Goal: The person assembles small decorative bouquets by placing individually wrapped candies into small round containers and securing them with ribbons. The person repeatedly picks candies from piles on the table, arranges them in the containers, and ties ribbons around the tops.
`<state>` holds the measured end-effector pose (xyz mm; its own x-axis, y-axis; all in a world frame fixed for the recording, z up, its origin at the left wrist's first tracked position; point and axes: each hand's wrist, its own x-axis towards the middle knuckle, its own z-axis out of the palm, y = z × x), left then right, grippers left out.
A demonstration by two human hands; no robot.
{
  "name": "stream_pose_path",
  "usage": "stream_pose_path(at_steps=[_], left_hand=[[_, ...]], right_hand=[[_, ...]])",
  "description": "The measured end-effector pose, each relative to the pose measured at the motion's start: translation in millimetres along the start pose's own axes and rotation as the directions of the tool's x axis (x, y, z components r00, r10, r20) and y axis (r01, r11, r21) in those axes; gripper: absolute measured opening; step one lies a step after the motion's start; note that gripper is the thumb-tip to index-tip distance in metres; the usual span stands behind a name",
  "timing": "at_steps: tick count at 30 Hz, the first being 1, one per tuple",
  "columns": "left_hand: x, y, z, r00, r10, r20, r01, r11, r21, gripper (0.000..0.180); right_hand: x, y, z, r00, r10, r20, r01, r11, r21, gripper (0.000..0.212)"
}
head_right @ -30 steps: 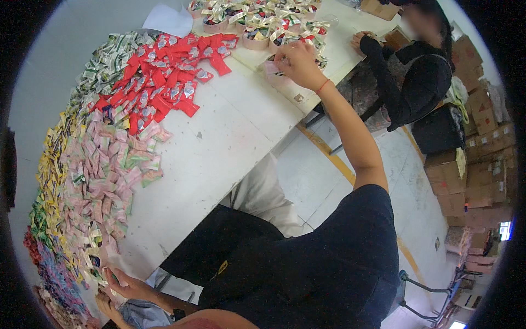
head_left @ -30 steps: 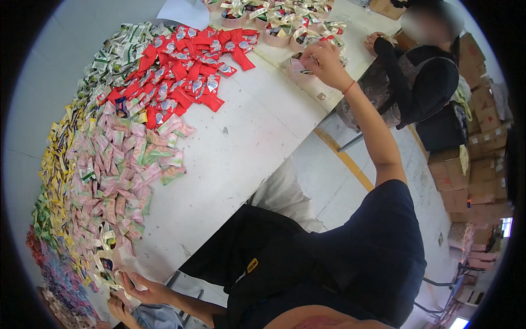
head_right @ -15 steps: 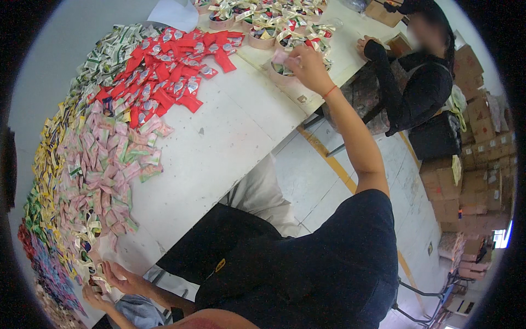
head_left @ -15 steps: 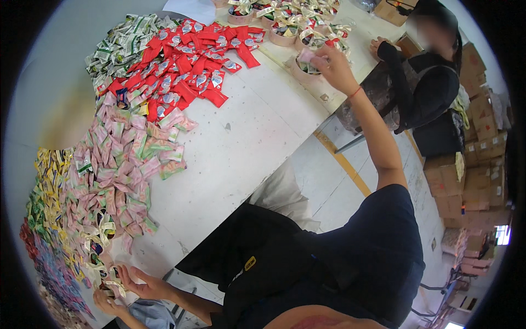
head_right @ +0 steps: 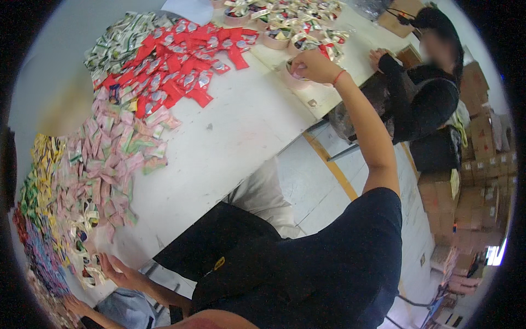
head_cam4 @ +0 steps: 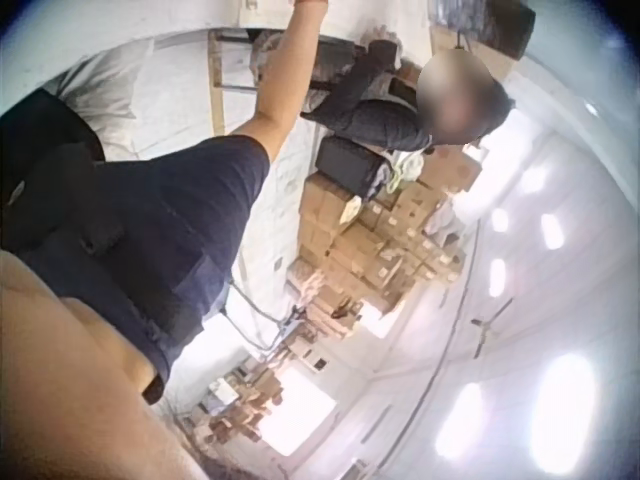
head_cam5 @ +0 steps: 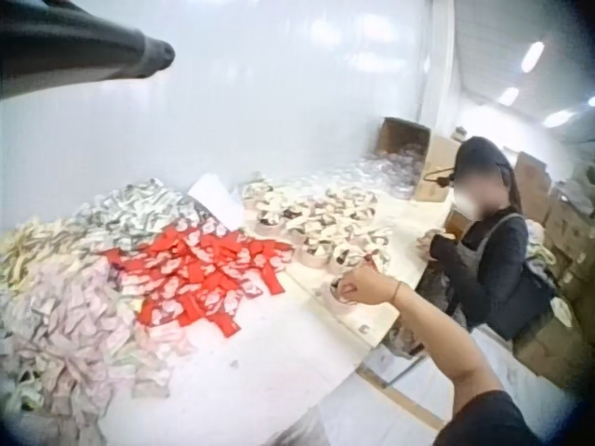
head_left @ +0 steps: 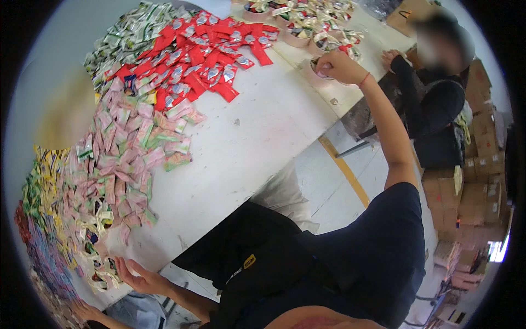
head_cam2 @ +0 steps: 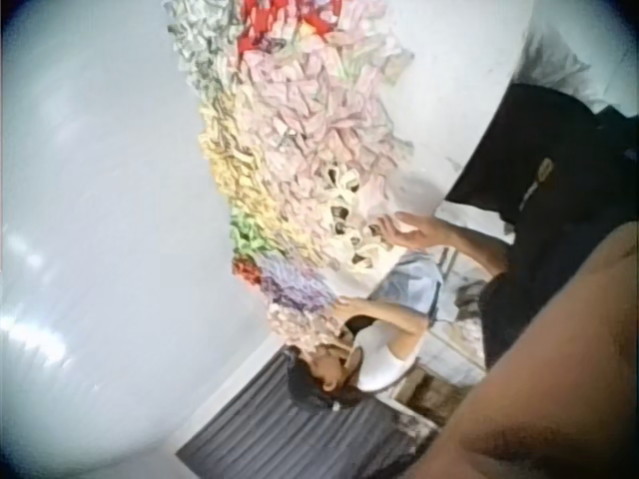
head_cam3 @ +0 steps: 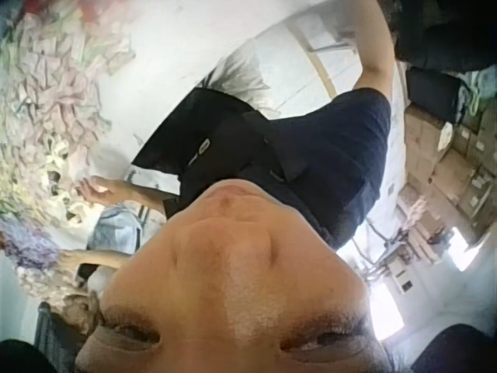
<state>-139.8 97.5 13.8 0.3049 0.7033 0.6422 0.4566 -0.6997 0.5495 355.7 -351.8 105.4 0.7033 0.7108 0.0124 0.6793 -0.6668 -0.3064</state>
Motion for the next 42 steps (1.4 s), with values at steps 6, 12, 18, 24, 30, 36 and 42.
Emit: stream_pose_path(at_steps=[6,12,18,24,30,36,42], left_hand=[[-1,-6,-7,0.998,-0.055,-0.001,0.055,0.996,-0.076,0.027],[7,1,-26,0.995,-0.066,-0.080,0.067,0.998,0.003,0.023],[-5,-42,-36,0.959,-0.146,-0.243,0.187,0.970,0.155,0.059],[13,-80,-16,0.976,-0.109,-0.190,0.112,0.994,0.008,0.084],[29,-27,-3,0.998,0.058,-0.026,-0.051,0.974,0.220,0.073],[31,6,26,0.862,0.215,0.459,-0.156,0.974,-0.163,0.080],[56,36,112,0.829,0.411,0.379,-0.376,0.911,-0.168,0.083]], right_hand=[[-5,47,19,0.976,0.132,-0.174,-0.143,0.988,-0.056,0.020],[-13,19,11,0.987,0.145,-0.072,-0.144,0.989,0.018,0.022],[-16,-50,38,0.910,-0.098,-0.402,0.129,0.990,0.051,0.030],[7,-272,139,0.865,-0.484,-0.131,0.492,0.766,0.414,0.047],[44,-383,178,0.731,-0.675,-0.103,0.681,0.730,0.047,0.096],[76,-353,186,0.823,-0.535,-0.191,0.530,0.844,-0.082,0.117],[98,-290,196,0.840,-0.437,-0.323,0.477,0.877,0.056,0.122]])
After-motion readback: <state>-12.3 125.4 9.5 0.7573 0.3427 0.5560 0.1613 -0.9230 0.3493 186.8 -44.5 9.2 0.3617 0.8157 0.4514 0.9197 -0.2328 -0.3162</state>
